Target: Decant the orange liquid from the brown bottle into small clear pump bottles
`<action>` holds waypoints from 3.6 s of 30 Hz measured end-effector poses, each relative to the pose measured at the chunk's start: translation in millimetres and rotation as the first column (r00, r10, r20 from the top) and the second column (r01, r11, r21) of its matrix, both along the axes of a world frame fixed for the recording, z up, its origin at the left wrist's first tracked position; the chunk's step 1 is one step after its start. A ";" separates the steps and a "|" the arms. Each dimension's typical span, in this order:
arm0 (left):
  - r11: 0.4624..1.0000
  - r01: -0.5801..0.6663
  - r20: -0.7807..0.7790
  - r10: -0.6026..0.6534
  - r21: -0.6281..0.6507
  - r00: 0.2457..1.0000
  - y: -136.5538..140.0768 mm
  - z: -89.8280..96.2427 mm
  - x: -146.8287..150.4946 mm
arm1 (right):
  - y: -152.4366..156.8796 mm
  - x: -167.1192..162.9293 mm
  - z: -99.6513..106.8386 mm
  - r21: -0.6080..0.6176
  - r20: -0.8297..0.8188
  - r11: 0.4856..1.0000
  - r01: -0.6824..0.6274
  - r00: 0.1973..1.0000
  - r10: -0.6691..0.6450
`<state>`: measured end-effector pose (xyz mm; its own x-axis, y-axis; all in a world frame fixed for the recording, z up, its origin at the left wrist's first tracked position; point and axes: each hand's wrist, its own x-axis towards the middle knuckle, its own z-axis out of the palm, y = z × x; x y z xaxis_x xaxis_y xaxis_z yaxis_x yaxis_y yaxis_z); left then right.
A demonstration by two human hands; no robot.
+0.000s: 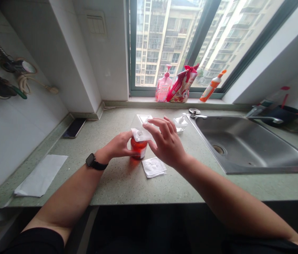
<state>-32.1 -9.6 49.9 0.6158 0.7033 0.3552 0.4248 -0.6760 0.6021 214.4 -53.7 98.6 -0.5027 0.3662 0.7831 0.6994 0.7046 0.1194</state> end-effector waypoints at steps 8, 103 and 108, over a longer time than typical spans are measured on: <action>1.000 0.009 0.005 -0.009 -0.004 1.000 2.0 -2.0 -0.3 | 0.9 -0.4 -7.1 0.037 -0.027 0.999 -0.023 0.999 0.024; 1.000 -0.007 0.004 0.007 -0.003 1.000 3.6 -4.4 -0.5 | 1.5 -7.2 29.5 -0.063 0.213 0.995 0.072 0.975 -0.057; 1.000 0.003 0.024 -0.003 -0.003 1.000 3.3 -5.0 -0.7 | -0.2 -6.2 26.2 -0.043 0.175 0.997 0.057 0.983 -0.049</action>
<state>-32.7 -6.3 44.9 0.6093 0.7026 0.3676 0.4082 -0.6754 0.6142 208.2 -53.9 124.8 -0.6087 0.4309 0.6662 0.7073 0.6751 0.2096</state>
